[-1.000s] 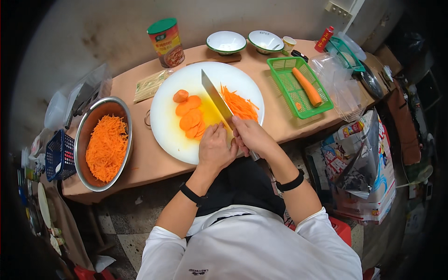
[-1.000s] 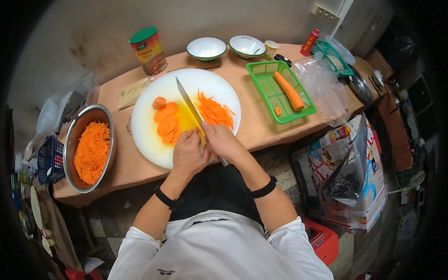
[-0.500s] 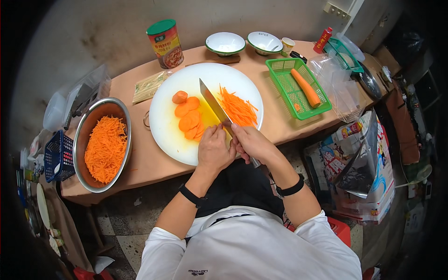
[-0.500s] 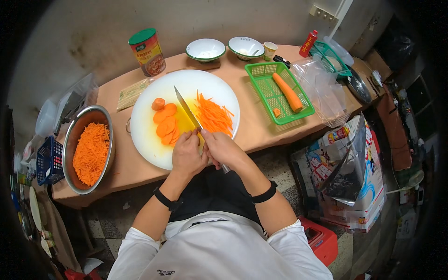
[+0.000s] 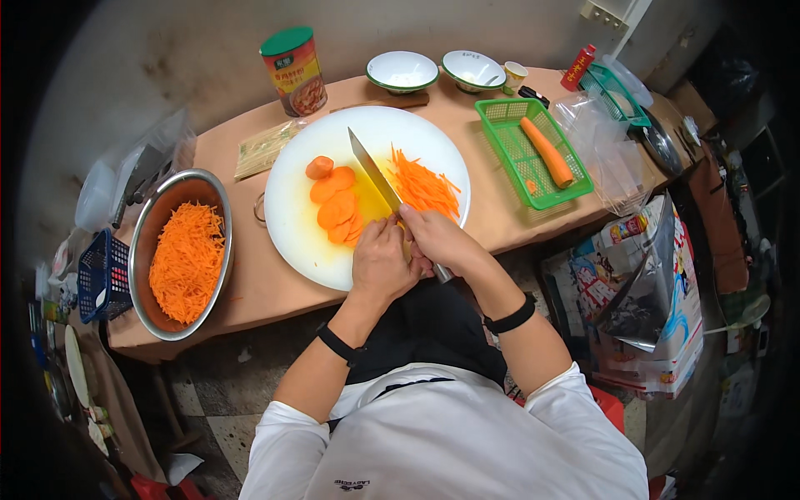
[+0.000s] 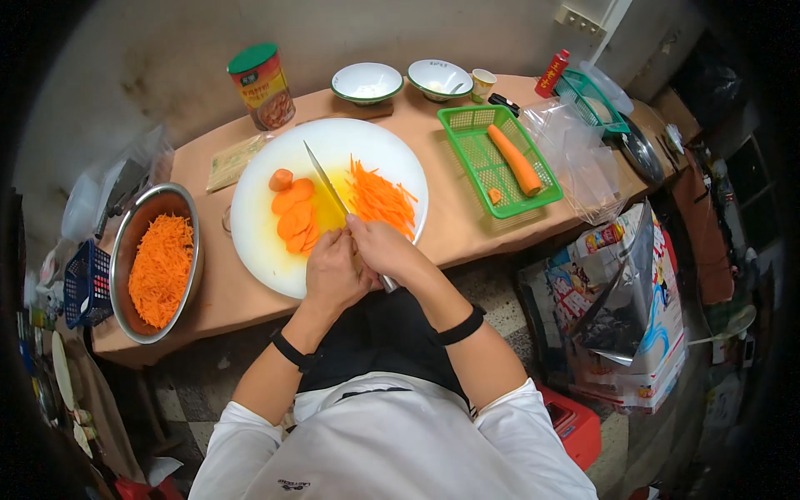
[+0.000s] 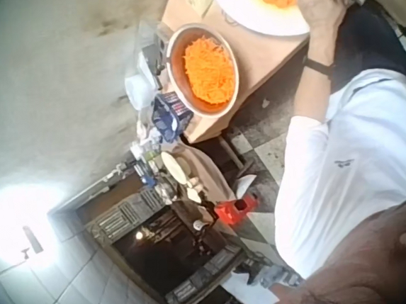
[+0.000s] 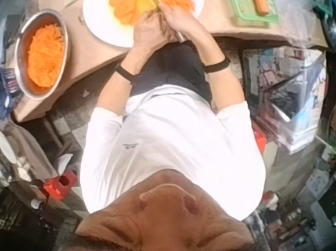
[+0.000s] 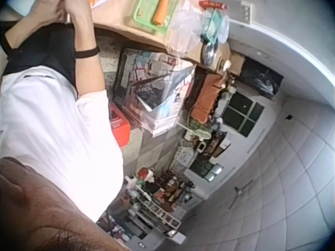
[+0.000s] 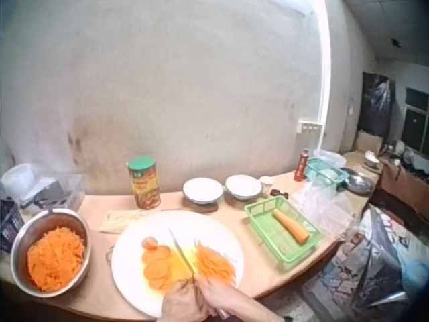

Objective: Slicing a carrot into rounds and julienning them on a cutting board using a cleaver.

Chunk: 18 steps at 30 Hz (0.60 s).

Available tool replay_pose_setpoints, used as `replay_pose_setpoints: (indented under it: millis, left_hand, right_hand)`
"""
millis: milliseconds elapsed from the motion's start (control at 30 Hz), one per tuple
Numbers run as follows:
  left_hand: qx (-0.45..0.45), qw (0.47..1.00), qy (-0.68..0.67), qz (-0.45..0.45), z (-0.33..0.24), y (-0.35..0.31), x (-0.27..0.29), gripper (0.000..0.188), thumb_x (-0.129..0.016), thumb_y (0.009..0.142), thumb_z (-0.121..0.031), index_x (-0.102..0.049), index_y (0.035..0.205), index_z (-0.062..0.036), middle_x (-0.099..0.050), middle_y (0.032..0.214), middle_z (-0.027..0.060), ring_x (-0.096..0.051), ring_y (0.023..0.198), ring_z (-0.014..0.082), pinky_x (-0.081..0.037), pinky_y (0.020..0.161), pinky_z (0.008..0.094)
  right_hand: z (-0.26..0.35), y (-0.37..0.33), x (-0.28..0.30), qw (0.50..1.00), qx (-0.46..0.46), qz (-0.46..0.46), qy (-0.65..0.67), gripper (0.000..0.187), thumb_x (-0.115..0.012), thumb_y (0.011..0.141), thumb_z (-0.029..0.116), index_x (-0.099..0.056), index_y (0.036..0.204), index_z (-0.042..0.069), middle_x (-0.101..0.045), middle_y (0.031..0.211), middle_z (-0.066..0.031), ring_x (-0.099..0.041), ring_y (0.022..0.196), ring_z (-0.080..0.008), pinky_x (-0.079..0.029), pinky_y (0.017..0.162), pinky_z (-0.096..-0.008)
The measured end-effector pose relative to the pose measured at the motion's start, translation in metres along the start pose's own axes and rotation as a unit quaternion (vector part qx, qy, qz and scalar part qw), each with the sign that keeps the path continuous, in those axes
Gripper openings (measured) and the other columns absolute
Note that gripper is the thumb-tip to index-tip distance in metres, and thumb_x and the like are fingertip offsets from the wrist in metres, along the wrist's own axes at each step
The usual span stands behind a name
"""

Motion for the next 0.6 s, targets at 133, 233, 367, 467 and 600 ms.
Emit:
replay_pose_setpoints:
  millis: [133,233,367,467,600]
  left_hand:
    - [0.016,0.999,0.003,-0.05,-0.001,-0.004,0.002,0.049,-0.077,0.08,-0.018,-0.068,0.117,0.0136,-0.072,0.114,0.0283,-0.067,0.11,0.0424,-0.055,0.099,0.0461]
    - [-0.003,0.998,-0.004,-0.067,0.001,-0.002,-0.003,0.05,-0.075,0.08,-0.021,-0.068,0.114,0.0158,-0.073,0.11,0.031,-0.067,0.109,0.0428,-0.053,0.101,0.0456]
    - [-0.007,0.997,0.004,-0.075,0.002,-0.004,-0.003,0.048,-0.076,0.081,-0.021,-0.068,0.111,0.0154,-0.073,0.11,0.0319,-0.067,0.11,0.043,-0.053,0.102,0.0456]
    - [-0.003,0.997,0.0,-0.075,0.002,-0.003,-0.002,0.045,-0.077,0.081,-0.021,-0.068,0.108,0.0146,-0.073,0.11,0.0327,-0.067,0.11,0.0435,-0.053,0.101,0.0457]
    - [-0.015,0.997,-0.012,-0.071,0.001,-0.002,-0.001,0.047,-0.079,0.08,-0.022,-0.067,0.106,0.0148,-0.073,0.111,0.0329,-0.066,0.109,0.0446,-0.053,0.1,0.0463]
  right_hand:
    - [-0.004,0.005,0.004,0.998,0.018,-0.032,0.06,0.057,-0.038,0.115,0.049,-0.056,0.086,0.004,-0.05,0.059,-0.0032,-0.049,0.042,-0.0151,-0.044,0.039,-0.0328]
    - [-0.01,-0.004,0.011,0.994,0.031,-0.064,0.086,0.056,-0.038,0.115,0.049,-0.055,0.086,0.005,-0.05,0.059,-0.0018,-0.048,0.041,-0.014,-0.044,0.04,-0.0325]
    - [-0.012,-0.014,0.011,0.993,0.022,-0.055,0.097,0.059,-0.041,0.114,0.047,-0.061,0.086,-0.001,-0.054,0.058,-0.0066,-0.051,0.04,-0.0173,-0.044,0.038,-0.0333]
    - [-0.009,-0.02,0.006,0.996,0.019,-0.024,0.078,0.059,-0.041,0.115,0.047,-0.06,0.084,-0.001,-0.054,0.058,-0.0064,-0.051,0.04,-0.0162,-0.045,0.038,-0.0328]
    - [-0.011,-0.023,0.001,0.998,0.011,-0.016,0.065,0.058,-0.037,0.116,0.045,-0.058,0.084,0.003,-0.05,0.059,-0.0008,-0.049,0.042,-0.0114,-0.045,0.039,-0.0292]
Point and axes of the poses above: each hand's wrist, its own y-axis towards the middle knuckle, its own x-axis out of the back of the hand, z = x × y, the point moved 4 cm from there along y, towards the middle knuckle
